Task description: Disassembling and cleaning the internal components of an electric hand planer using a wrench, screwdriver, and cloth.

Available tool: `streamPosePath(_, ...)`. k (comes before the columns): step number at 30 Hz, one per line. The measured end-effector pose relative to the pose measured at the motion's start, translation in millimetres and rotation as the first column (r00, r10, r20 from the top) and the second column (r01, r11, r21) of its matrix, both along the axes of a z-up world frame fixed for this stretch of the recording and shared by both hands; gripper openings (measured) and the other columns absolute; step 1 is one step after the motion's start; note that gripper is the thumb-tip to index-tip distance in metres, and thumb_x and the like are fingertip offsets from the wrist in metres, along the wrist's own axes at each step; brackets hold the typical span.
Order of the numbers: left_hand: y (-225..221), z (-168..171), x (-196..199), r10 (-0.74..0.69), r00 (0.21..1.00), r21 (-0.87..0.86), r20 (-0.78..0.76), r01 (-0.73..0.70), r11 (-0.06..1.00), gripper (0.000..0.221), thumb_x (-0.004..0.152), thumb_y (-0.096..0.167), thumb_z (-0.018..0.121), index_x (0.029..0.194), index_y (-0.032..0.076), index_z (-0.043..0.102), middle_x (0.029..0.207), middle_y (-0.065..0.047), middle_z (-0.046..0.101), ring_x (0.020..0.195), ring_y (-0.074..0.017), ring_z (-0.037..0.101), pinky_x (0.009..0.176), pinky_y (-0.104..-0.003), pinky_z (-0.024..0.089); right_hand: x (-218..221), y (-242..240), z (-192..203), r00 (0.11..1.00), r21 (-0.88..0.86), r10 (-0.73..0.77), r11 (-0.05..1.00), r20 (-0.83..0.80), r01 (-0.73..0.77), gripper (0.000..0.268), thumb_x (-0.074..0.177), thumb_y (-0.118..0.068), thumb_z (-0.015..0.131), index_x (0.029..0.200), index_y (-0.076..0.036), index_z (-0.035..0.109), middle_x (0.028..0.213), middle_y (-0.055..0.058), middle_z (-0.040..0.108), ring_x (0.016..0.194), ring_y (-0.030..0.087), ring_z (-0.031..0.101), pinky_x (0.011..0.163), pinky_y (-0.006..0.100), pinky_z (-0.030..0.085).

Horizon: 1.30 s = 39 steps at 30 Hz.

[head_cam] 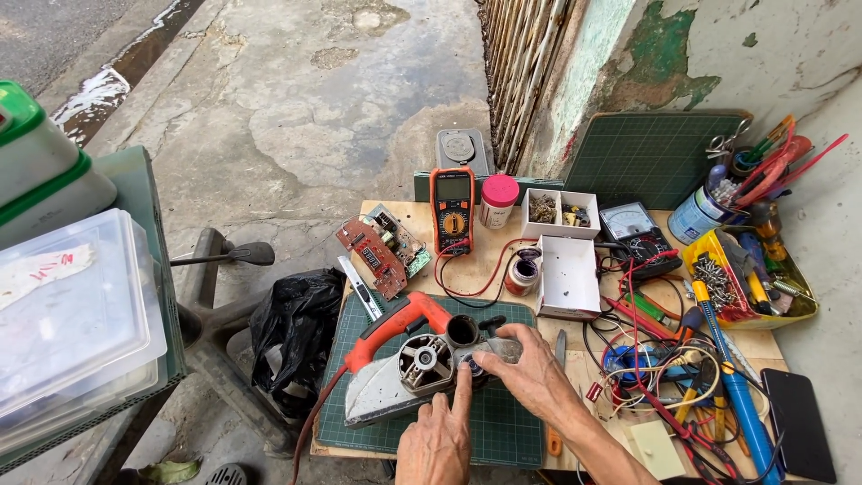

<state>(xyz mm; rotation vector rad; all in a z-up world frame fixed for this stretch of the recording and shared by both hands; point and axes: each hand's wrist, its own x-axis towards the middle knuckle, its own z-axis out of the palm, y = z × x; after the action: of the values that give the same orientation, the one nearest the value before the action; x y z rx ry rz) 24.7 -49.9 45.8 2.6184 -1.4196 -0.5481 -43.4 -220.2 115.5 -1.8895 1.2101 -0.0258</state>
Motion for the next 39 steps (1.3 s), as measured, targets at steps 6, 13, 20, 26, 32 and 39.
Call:
streamPosePath(6, -5, -9, 1, -0.041, 0.999, 0.057, 0.016, 0.04, 0.998, 0.09, 0.109, 0.021, 0.049, 0.183, 0.023, -0.003, 0.106, -0.012, 0.054, 0.087, -0.033, 0.062, 0.065, -0.049, 0.061, 1, 1, 8, 1.0, 0.043, -0.012, 0.999, -0.016, 0.013, 0.071, 0.085, -0.06, 0.076, 0.145, -0.025, 0.065, 0.154, -0.002, 0.066, 0.144, 0.017, 0.06, 0.117, 0.037, 0.048)
streamPosePath(13, -10, -37, -8, 0.032, 0.994, 0.02, 0.102, -0.034, 0.999, 0.088, 0.108, 0.017, 0.047, 0.182, 0.032, 0.002, 0.092, -0.009, 0.056, 0.073, -0.0293, 0.064, 0.05, -0.047, 0.059, 2, -2, -3, 1.0, 0.002, -0.007, 1.0, 0.009, 0.007, 0.065, 0.085, -0.058, 0.076, 0.139, -0.024, 0.069, 0.149, -0.003, 0.069, 0.142, 0.015, 0.06, 0.118, 0.035, 0.047)
streamPosePath(20, -7, -40, -16, 0.084, 0.968, -0.123, 0.238, -0.055, 0.991, 0.089, 0.102, 0.022, 0.054, 0.18, 0.029, 0.015, 0.087, -0.005, 0.057, 0.067, -0.0267, 0.064, 0.043, -0.044, 0.057, 3, -3, 3, 1.0, 0.064, -0.006, 0.998, 0.007, 0.006, 0.064, 0.085, -0.059, 0.076, 0.139, -0.026, 0.068, 0.151, -0.003, 0.066, 0.144, 0.016, 0.058, 0.116, 0.037, 0.047)
streamPosePath(26, -11, -58, -29, 0.069, 0.973, -0.079, 0.22, -0.053, 0.996, 0.091, 0.104, 0.025, 0.054, 0.181, 0.036, 0.007, 0.091, -0.007, 0.054, 0.072, -0.0286, 0.063, 0.044, -0.045, 0.055, 5, -4, 6, 0.999, 0.094, -0.025, 0.995, -0.047, 0.029, 0.065, 0.083, -0.06, 0.076, 0.138, -0.028, 0.068, 0.152, -0.002, 0.064, 0.146, 0.017, 0.054, 0.116, 0.038, 0.045)
streamPosePath(32, -14, -36, -29, 0.086, 0.991, -0.057, 0.101, -0.08, 0.995, 0.096, 0.101, 0.022, 0.058, 0.181, 0.039, 0.007, 0.091, -0.008, 0.053, 0.07, -0.0306, 0.062, 0.043, -0.05, 0.054, 9, -4, 13, 0.996, 0.108, -0.012, 0.994, -0.091, 0.022, 0.075, 0.081, -0.064, 0.079, 0.143, -0.026, 0.064, 0.156, 0.001, 0.06, 0.146, 0.02, 0.054, 0.115, 0.041, 0.048)
streamPosePath(39, -12, -12, -23, 0.052, 0.996, 0.076, -0.07, -0.046, 0.996, 0.127, 0.093, 0.037, 0.081, 0.182, 0.041, -0.008, 0.099, -0.008, 0.053, 0.08, -0.0297, 0.065, 0.056, -0.05, 0.057, 18, 0, 35, 0.987, 0.125, 0.014, 0.992, -0.16, 0.006, 0.073, 0.08, -0.063, 0.079, 0.14, -0.024, 0.064, 0.154, 0.002, 0.064, 0.14, 0.021, 0.061, 0.107, 0.037, 0.05)
